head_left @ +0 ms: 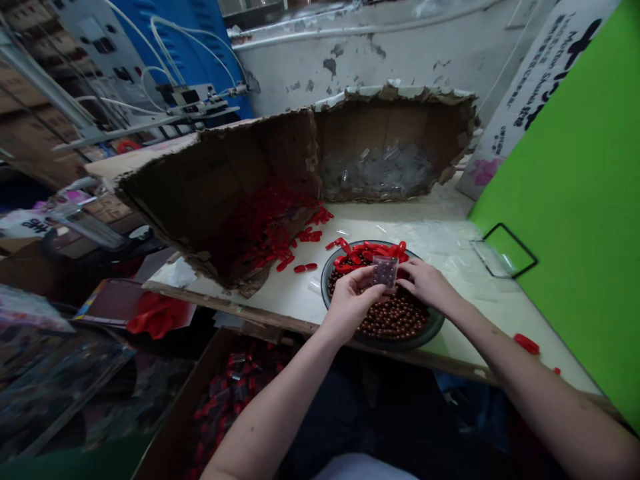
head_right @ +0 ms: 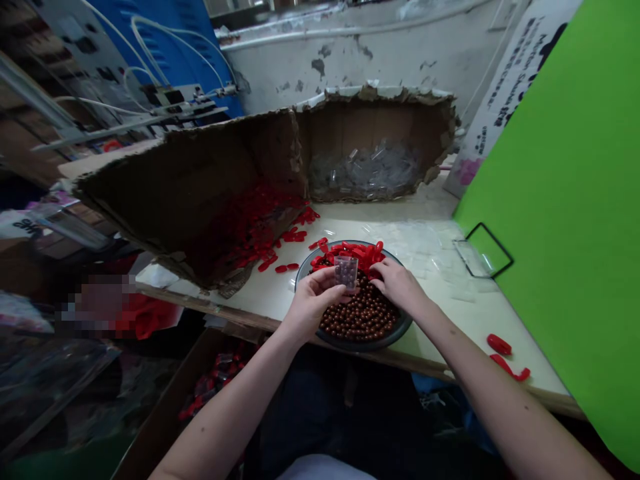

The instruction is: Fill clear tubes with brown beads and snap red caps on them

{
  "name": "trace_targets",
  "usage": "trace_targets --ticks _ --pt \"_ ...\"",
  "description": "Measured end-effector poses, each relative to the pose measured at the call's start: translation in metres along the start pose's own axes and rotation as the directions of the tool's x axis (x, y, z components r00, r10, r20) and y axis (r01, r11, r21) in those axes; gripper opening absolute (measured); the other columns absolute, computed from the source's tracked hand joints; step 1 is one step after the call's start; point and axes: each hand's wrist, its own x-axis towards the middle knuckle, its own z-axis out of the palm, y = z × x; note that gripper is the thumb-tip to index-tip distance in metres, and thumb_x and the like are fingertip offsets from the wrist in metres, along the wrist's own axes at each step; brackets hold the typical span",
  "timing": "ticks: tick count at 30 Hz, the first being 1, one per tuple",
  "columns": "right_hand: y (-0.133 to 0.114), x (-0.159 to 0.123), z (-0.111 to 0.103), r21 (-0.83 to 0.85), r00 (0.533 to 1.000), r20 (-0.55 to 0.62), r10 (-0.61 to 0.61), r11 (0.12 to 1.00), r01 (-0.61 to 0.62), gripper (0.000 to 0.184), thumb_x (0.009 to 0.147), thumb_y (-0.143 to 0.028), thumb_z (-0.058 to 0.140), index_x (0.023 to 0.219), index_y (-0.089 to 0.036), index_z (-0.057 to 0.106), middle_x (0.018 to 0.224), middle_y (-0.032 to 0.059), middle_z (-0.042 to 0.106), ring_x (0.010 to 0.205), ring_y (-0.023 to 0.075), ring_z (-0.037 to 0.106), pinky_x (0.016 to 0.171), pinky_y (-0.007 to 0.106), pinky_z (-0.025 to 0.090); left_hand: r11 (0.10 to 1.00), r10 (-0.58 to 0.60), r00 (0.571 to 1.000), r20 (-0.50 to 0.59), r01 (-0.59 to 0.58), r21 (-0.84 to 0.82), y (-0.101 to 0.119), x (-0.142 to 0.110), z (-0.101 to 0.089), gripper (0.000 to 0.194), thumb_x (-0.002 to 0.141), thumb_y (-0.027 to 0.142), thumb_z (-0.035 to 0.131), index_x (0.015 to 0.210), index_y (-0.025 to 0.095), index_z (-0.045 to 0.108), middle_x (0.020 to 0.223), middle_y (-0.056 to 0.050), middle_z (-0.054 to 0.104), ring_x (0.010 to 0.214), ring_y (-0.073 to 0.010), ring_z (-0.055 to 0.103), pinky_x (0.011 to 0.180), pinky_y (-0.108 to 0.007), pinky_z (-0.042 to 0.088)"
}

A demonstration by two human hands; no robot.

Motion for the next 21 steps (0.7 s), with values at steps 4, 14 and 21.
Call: trace_targets --ticks 4,14,21 --pt "-0.0041 0.0054 0.0073 -0.049 0.998 0.029 -0.055 0.997 0.056 0.023 0.082 -0.020 0.059 0.104 -0.020 0.067 0.105 0.0097 0.062 0.091 0.0227 0.061 0.081 0.035 0.051 1.000 -0.004 1.000 0.003 0.004 -0.024 0.0037 -0.0033 0.0003 0.044 0.067 0.022 0.076 0.108 0.012 0.063 0.092 -0.010 0.073 0.080 -0.0197 0.070 0.072 -0.027 0.053" --pt "-0.0025 0.0051 0.0061 0.027 0.995 0.048 -0.087 0.996 0.086 0.020 0.081 -0.019 0.059 0.099 -0.020 0.068 0.101 0.0092 0.063 0.091 0.0239 0.061 0.085 0.037 0.049 0.992 0.128 0.992 0.011 -0.128 0.023 0.0053 -0.0052 -0.0053 0.042 0.070 0.026 0.075 0.109 0.014 0.062 0.106 -0.011 0.071 0.099 -0.0244 0.067 0.090 -0.038 0.052" --pt "0.0035 0.0055 0.0082 0.030 0.994 0.034 -0.101 0.994 0.100 0.018 0.082 -0.020 0.057 0.097 -0.019 0.067 0.099 0.0086 0.064 0.089 0.0227 0.061 0.082 0.035 0.049 0.989 0.139 0.989 0.053 -0.141 0.039 0.0100 -0.0055 -0.0031 0.042 0.071 0.027 0.074 0.109 0.014 0.061 0.108 -0.011 0.070 0.103 -0.0250 0.066 0.092 -0.039 0.051"
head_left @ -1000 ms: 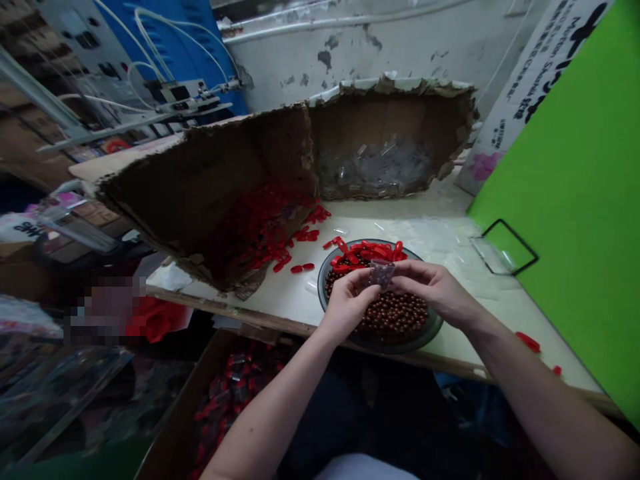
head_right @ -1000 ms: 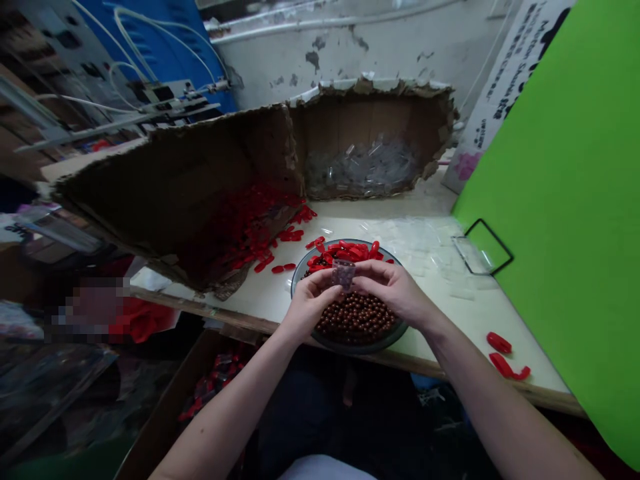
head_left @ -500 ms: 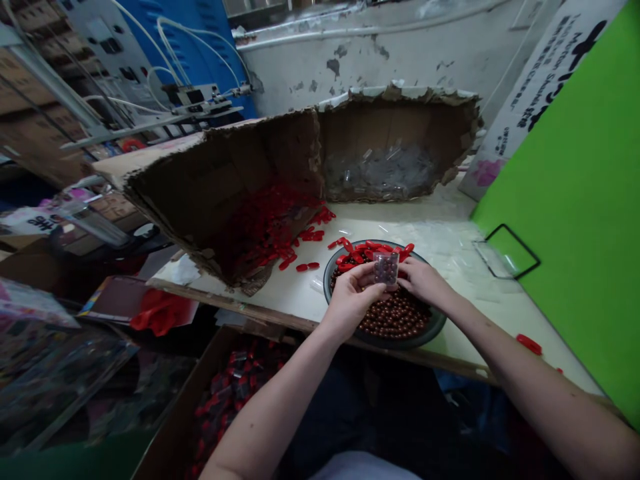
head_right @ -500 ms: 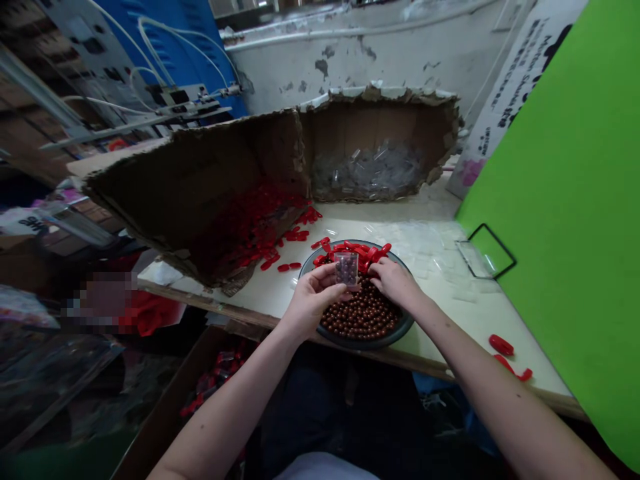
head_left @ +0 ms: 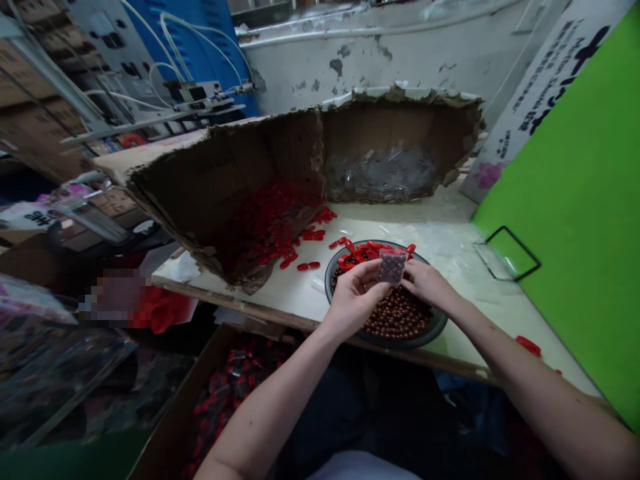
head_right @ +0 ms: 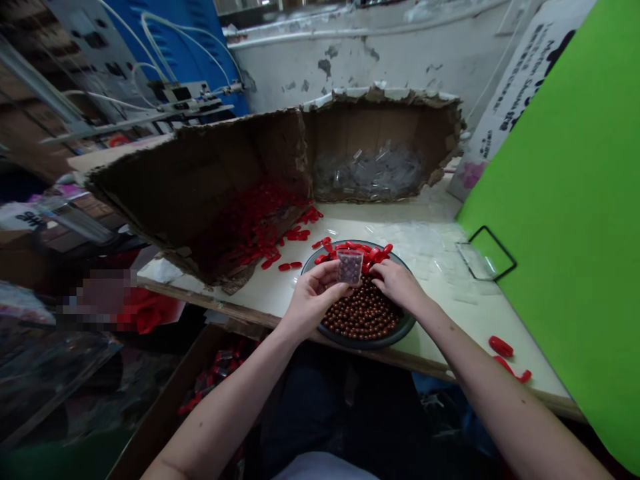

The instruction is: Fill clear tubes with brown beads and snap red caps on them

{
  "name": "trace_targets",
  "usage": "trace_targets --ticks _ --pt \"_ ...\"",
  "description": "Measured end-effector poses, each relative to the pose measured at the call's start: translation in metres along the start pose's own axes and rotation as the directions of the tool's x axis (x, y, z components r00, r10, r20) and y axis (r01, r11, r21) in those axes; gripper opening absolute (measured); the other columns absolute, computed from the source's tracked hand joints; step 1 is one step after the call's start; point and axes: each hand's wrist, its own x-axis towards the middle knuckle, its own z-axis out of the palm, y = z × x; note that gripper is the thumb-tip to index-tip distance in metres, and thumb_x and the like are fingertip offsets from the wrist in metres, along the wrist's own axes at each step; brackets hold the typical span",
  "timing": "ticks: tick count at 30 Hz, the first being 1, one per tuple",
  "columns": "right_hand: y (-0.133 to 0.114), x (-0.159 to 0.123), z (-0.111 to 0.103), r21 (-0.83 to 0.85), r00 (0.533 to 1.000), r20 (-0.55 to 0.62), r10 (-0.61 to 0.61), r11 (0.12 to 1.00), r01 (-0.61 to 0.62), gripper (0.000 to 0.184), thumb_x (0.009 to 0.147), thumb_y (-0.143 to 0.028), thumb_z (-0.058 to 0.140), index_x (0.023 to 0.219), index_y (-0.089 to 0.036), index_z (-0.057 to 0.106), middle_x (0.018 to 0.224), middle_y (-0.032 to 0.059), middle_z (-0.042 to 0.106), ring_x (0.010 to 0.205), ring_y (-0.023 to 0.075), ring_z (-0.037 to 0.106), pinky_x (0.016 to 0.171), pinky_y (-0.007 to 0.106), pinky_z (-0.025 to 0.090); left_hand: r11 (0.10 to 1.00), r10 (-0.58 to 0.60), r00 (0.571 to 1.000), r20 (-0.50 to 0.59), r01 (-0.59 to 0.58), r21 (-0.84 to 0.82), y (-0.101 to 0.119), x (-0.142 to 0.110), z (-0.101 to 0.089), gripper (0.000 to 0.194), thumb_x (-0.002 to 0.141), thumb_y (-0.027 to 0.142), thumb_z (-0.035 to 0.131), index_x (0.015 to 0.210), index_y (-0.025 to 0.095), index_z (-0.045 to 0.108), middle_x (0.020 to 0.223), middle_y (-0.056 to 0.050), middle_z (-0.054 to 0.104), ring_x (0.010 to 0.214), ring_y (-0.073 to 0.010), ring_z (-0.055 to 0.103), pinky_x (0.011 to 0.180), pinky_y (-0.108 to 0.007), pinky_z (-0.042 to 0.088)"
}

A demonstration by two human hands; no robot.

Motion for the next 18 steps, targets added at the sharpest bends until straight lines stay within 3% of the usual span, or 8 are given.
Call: trace_targets --ticks 4,12,18 --pt "-0.001 0.001 -0.003 -0.006 0.999 -0.032 0.026 1.000 -0.026 0.020 0.084 -0.023 0.055 0.100 -0.018 0.067 0.095 0.0086 0.066 0.085 0.0224 0.061 0.078 0.033 0.048 0.998 -0.045 0.999 0.011 0.046 -0.044 0.001 -0.002 0.000 0.045 0.070 0.027 0.075 0.110 0.013 0.060 0.103 -0.012 0.071 0.094 -0.0241 0.069 0.086 -0.037 0.053" --pt "-0.032 0.012 0.001 -0.023 0.995 -0.061 0.083 0.996 -0.085 0.025 0.085 -0.028 0.055 0.108 -0.021 0.065 0.101 0.0082 0.067 0.088 0.0220 0.062 0.077 0.030 0.046 0.995 -0.082 0.995 -0.051 0.079 -0.059 -0.002 -0.005 -0.004 0.041 0.068 0.023 0.075 0.105 0.014 0.061 0.096 -0.009 0.072 0.086 -0.0210 0.069 0.082 -0.034 0.053" --pt "-0.027 0.012 -0.002 -0.065 0.995 -0.050 0.089 0.994 -0.092 0.023 0.085 -0.030 0.056 0.103 -0.022 0.068 0.091 0.0075 0.062 0.081 0.0214 0.060 0.073 0.030 0.045 0.996 -0.081 0.992 -0.094 0.078 -0.033 -0.002 -0.006 -0.012 0.039 0.069 0.023 0.074 0.105 0.014 0.061 0.094 -0.008 0.072 0.084 -0.0200 0.069 0.081 -0.033 0.052"
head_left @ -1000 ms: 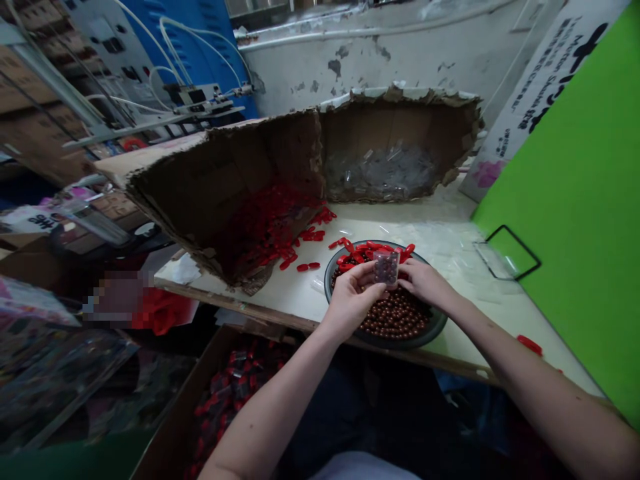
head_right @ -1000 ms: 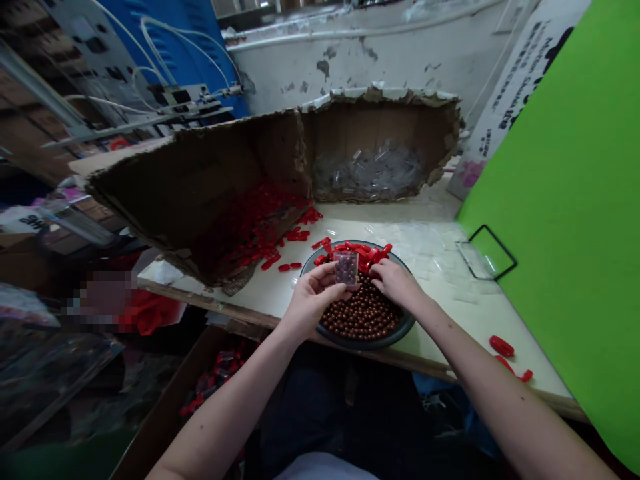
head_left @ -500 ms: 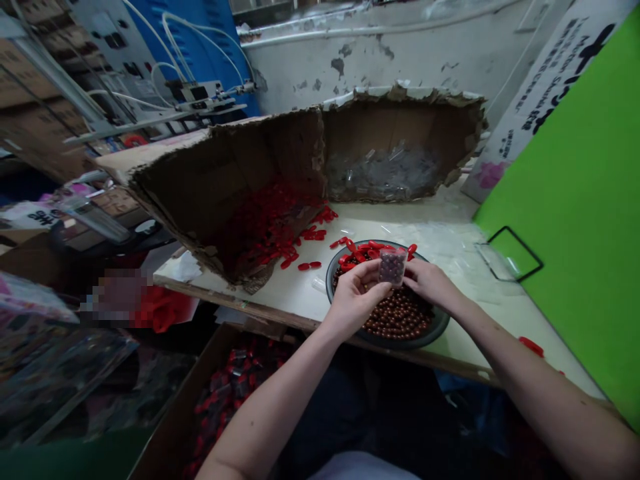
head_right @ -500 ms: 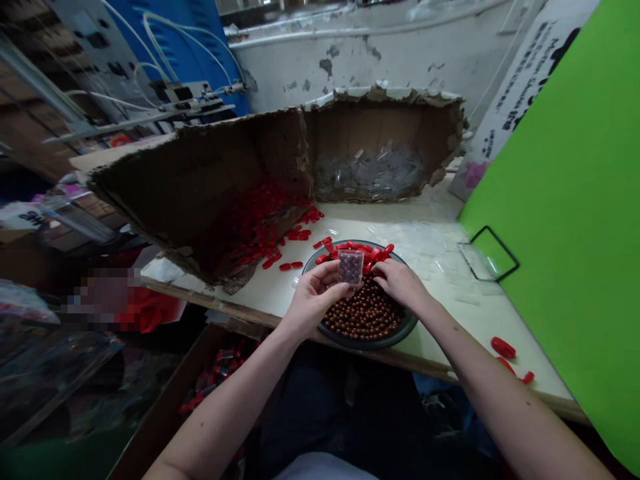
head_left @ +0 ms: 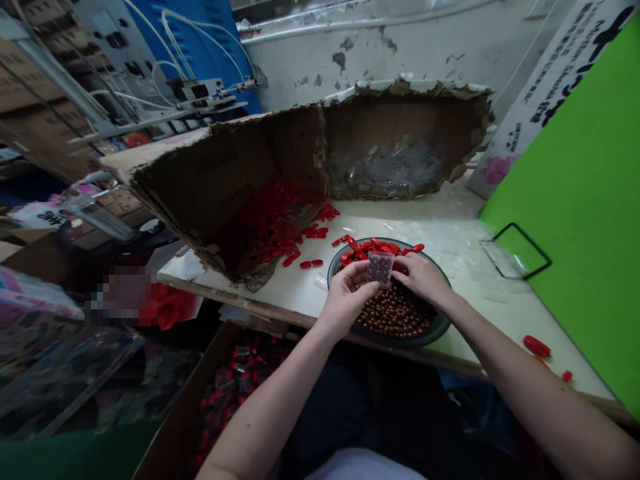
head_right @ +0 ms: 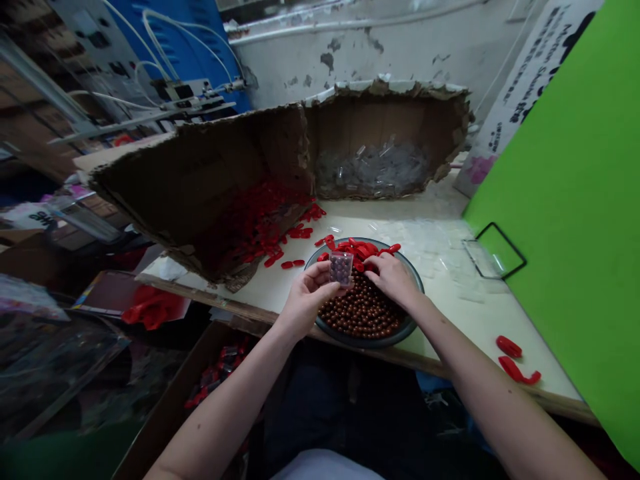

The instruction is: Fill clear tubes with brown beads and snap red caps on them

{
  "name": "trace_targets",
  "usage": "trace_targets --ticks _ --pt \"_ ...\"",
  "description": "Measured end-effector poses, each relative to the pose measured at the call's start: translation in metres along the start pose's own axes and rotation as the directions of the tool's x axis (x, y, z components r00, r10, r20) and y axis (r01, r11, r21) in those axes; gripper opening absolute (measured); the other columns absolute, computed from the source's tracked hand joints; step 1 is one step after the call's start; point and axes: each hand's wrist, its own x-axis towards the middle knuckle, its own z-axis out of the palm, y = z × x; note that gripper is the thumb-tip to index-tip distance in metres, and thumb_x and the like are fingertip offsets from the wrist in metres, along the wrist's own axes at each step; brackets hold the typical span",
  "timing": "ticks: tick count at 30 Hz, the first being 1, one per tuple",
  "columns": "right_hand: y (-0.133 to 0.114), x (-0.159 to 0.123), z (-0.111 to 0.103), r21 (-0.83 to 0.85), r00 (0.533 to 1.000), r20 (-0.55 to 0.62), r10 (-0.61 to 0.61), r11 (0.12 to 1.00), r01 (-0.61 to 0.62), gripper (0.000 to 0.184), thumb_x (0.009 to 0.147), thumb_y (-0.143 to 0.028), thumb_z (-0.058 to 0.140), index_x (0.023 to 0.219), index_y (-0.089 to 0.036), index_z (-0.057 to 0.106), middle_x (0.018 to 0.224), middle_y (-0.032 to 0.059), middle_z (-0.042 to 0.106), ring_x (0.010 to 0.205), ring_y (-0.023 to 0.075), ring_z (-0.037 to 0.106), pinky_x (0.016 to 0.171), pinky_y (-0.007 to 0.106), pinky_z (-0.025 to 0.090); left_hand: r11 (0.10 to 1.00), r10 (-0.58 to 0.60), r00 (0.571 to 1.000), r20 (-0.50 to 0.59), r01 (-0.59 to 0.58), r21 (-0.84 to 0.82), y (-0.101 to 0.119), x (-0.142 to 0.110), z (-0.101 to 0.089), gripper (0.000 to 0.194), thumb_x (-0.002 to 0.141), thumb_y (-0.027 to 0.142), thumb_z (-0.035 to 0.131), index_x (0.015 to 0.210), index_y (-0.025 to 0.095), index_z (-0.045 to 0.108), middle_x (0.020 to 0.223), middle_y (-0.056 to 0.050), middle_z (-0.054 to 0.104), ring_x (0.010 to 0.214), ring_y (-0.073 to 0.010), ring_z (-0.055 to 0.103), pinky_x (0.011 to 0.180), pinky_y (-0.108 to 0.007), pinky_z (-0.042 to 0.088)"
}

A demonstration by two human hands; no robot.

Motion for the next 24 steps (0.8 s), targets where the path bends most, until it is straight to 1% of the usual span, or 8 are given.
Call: trace_targets --ticks 5,9,12,15,18,20,22,24 --pt "0.007 -0.002 -0.011 0.085 0.996 -0.053 0.076 0.994 -0.071 0.022 0.083 -0.029 0.059 0.101 -0.022 0.070 0.090 0.0059 0.066 0.083 0.0215 0.062 0.079 0.032 0.046 0.999 -0.017 0.999 -0.027 0.016 -0.050 -0.007 0.003 -0.008 0.039 0.067 0.025 0.076 0.101 0.015 0.060 0.091 -0.006 0.072 0.080 -0.0185 0.069 0.078 -0.032 0.053" --pt "-0.002 0.000 -0.016 0.216 0.978 -0.119 0.173 0.966 -0.144 0.021 0.084 -0.028 0.054 0.096 -0.023 0.070 0.092 0.0037 0.072 0.082 0.0213 0.065 0.079 0.033 0.048 0.996 -0.007 0.996 -0.086 -0.002 -0.094 -0.011 0.004 -0.020 0.030 0.070 0.027 0.076 0.090 0.016 0.057 0.089 -0.003 0.071 0.081 -0.0181 0.070 0.076 -0.029 0.053" --pt "-0.015 0.005 -0.009 0.244 0.978 -0.093 0.185 0.957 -0.158 0.021 0.084 -0.034 0.056 0.096 -0.023 0.070 0.096 0.0038 0.073 0.084 0.0222 0.067 0.079 0.033 0.048 0.996 0.003 0.995 -0.100 -0.012 -0.085 -0.010 0.003 -0.028 0.029 0.073 0.030 0.074 0.089 0.017 0.053 0.090 -0.004 0.072 0.086 -0.0190 0.070 0.077 -0.029 0.053" --pt "-0.023 0.012 0.005 0.191 0.976 -0.055 0.211 0.962 -0.197 0.024 0.080 -0.038 0.062 0.096 -0.022 0.069 0.092 0.0060 0.073 0.081 0.0242 0.067 0.076 0.034 0.049 0.999 0.005 0.995 -0.097 -0.009 -0.035 -0.010 0.000 -0.034 0.032 0.074 0.034 0.073 0.092 0.017 0.052 0.092 -0.007 0.073 0.090 -0.0206 0.070 0.079 -0.031 0.053" --pt "-0.023 0.015 0.014 0.184 0.971 -0.067 0.231 0.959 -0.215 0.020 0.078 -0.035 0.064 0.091 -0.021 0.070 0.086 0.0060 0.073 0.080 0.0248 0.067 0.074 0.035 0.049 1.000 0.021 0.995 -0.096 -0.020 0.006 -0.013 0.000 -0.038 0.031 0.076 0.035 0.071 0.094 0.018 0.052 0.094 -0.007 0.072 0.090 -0.0210 0.070 0.081 -0.034 0.053" --pt "-0.020 0.012 0.011 0.248 0.967 -0.091 0.238 0.946 -0.210 0.017 0.079 -0.034 0.062 0.089 -0.022 0.070 0.086 0.0054 0.073 0.079 0.0241 0.067 0.075 0.035 0.049 0.999 0.029 0.996 -0.087 -0.026 0.039 -0.015 0.000 -0.040 0.030 0.078 0.035 0.069 0.097 0.018 0.054 0.099 -0.008 0.072 0.092 -0.0205 0.069 0.082 -0.033 0.054" --pt "-0.017 0.006 0.003 0.405 0.964 -0.062 0.259 0.889 -0.213 0.020 0.080 -0.037 0.061 0.092 -0.023 0.068 0.085 0.0045 0.072 0.076 0.0219 0.066 0.072 0.035 0.050 0.997 0.035 0.997 -0.069 -0.030 0.075 -0.016 0.001 -0.041 0.031 0.081 0.035 0.066 0.104 0.017 0.056 0.107 -0.010 0.070 0.093 -0.0198 0.068 0.082 -0.031 0.054" --pt "-0.018 -0.004 -0.009 0.632 0.963 0.051 0.263 0.738 -0.235 0.030 0.082 -0.041 0.060 0.105 -0.023 0.064 0.084 0.0041 0.071 0.069 0.0186 0.065 0.064 0.031 0.050 0.995 0.038 0.998 -0.046 -0.033 0.096 -0.018 0.003 -0.040 0.033 0.083 0.035 0.063 0.110 0.017 0.057 0.114 -0.011 0.067 0.093 -0.0192 0.068 0.080 -0.029 0.054"
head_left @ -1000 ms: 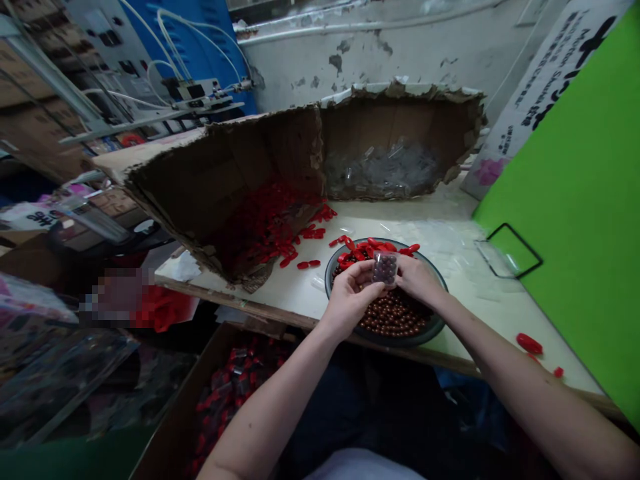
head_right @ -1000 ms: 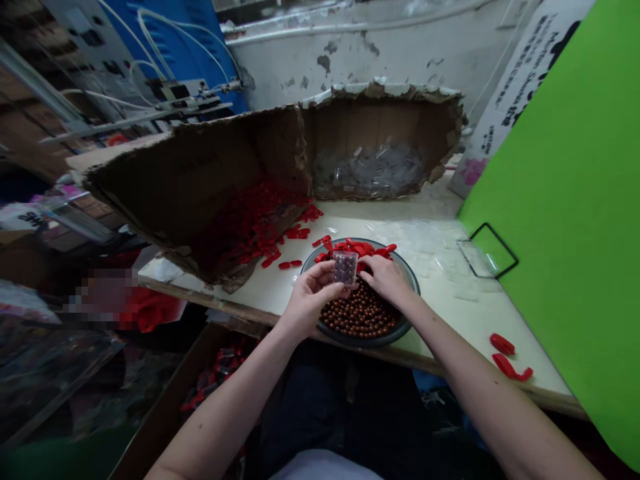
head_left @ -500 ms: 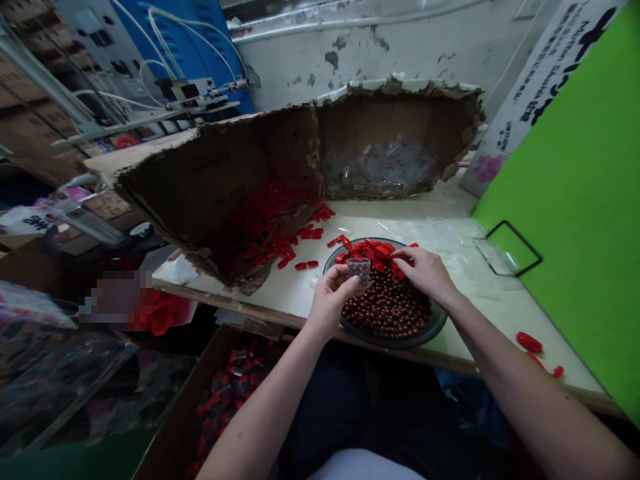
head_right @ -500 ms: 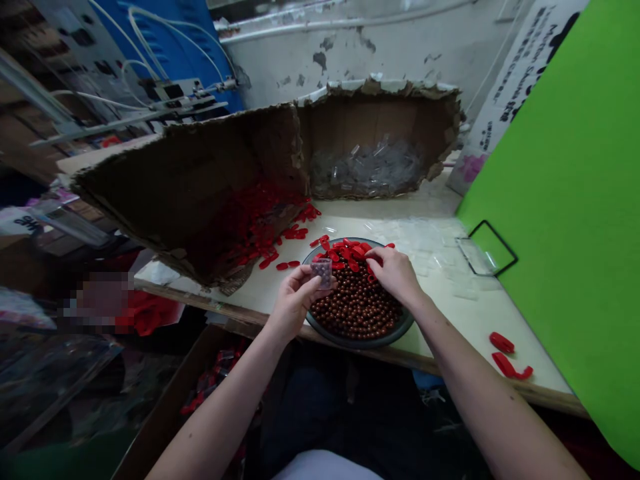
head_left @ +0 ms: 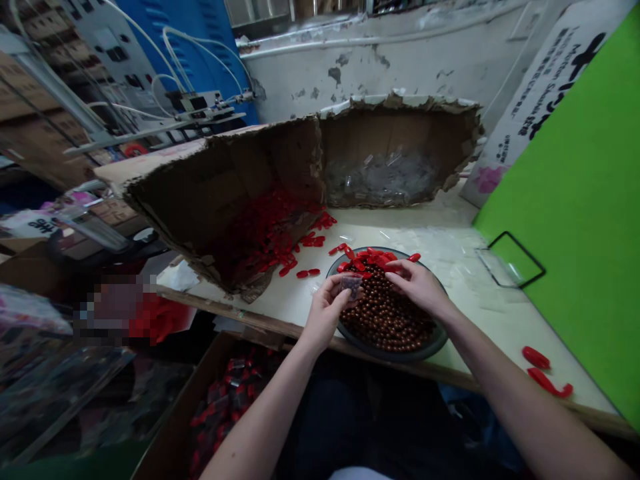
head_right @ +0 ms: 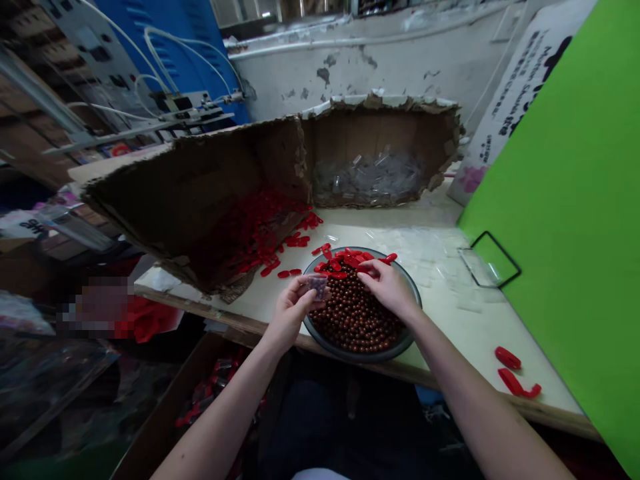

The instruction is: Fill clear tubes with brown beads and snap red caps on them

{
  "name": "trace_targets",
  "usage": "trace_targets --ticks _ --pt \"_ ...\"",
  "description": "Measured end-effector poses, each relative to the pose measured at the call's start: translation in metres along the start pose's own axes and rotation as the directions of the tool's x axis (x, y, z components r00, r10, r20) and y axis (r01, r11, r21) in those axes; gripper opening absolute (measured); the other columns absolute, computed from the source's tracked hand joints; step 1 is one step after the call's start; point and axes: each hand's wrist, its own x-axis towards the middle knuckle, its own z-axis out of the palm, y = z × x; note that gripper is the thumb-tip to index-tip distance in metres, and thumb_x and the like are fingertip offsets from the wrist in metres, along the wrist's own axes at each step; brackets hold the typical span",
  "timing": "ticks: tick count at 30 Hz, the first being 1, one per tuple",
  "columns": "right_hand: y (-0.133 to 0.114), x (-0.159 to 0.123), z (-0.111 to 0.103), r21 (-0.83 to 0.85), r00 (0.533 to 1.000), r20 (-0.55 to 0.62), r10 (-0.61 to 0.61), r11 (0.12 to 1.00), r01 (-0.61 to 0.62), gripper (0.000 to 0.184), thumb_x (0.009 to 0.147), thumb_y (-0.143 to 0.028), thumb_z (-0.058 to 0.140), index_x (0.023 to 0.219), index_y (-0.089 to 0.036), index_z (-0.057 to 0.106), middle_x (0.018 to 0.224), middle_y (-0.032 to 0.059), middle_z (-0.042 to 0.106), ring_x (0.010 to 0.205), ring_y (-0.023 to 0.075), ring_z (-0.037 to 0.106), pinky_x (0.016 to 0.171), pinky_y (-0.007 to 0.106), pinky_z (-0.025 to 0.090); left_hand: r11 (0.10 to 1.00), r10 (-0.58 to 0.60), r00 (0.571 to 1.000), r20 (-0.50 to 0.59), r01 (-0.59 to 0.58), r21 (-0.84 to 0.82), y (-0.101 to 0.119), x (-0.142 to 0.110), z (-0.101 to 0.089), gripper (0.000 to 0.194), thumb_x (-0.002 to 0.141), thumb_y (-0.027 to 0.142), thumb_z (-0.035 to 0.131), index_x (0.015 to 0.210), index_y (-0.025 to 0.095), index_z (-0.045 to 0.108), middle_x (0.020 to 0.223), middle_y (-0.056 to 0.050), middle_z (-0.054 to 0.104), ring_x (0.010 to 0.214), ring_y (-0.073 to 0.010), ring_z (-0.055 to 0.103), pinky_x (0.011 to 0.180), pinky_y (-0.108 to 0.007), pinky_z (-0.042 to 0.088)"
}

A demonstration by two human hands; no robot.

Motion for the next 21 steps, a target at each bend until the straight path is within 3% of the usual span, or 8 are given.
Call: trace_targets --ticks 3,6,14,21 --pt "-0.015 -0.021 -0.013 0.336 0.979 0.194 0.057 0.934 -0.121 0.049 0.084 -0.046 0.058 0.126 -0.022 0.050 0.085 0.0044 0.070 0.063 0.0139 0.061 0.053 0.024 0.047 1.000 -0.009 1.000 0.030 0.010 -0.023 -0.002 0.002 0.006 0.032 0.084 0.034 0.061 0.110 0.017 0.058 0.113 -0.010 0.066 0.089 -0.0177 0.067 0.076 -0.027 0.054" --pt "-0.033 -0.042 -0.022 0.423 0.954 0.298 0.031 0.892 -0.161 0.058 0.086 -0.046 0.057 0.138 -0.027 0.039 0.088 0.0036 0.069 0.064 0.0122 0.060 0.054 0.022 0.047 0.997 -0.053 0.997 0.049 0.056 -0.049 -0.003 0.002 0.016 0.030 0.083 0.035 0.062 0.107 0.017 0.060 0.106 -0.008 0.067 0.081 -0.0151 0.066 0.072 -0.026 0.054" --pt "-0.050 -0.066 -0.031 0.242 0.923 0.383 -0.048 0.969 -0.050 0.055 0.092 -0.046 0.048 0.144 -0.028 0.039 0.082 0.0022 0.062 0.067 0.0126 0.057 0.065 0.026 0.051 0.990 -0.126 0.981 0.148 0.134 -0.044 -0.005 -0.003 0.027 0.034 0.081 0.038 0.063 0.107 0.017 0.058 0.079 -0.001 0.062 0.062 -0.0099 0.059 0.058 -0.022 0.051" --pt "-0.047 -0.077 -0.029 0.104 0.923 0.375 -0.088 0.993 0.052 0.053 0.095 -0.043 0.041 0.146 -0.029 0.033 0.083 0.0004 0.059 0.067 0.0111 0.055 0.068 0.026 0.049 0.991 -0.122 0.982 0.143 0.112 0.077 0.004 -0.008 0.030 0.032 0.086 0.036 0.056 0.110 0.016 0.057 0.075 0.001 0.057 0.057 -0.0054 0.049 0.050 -0.016 0.038"
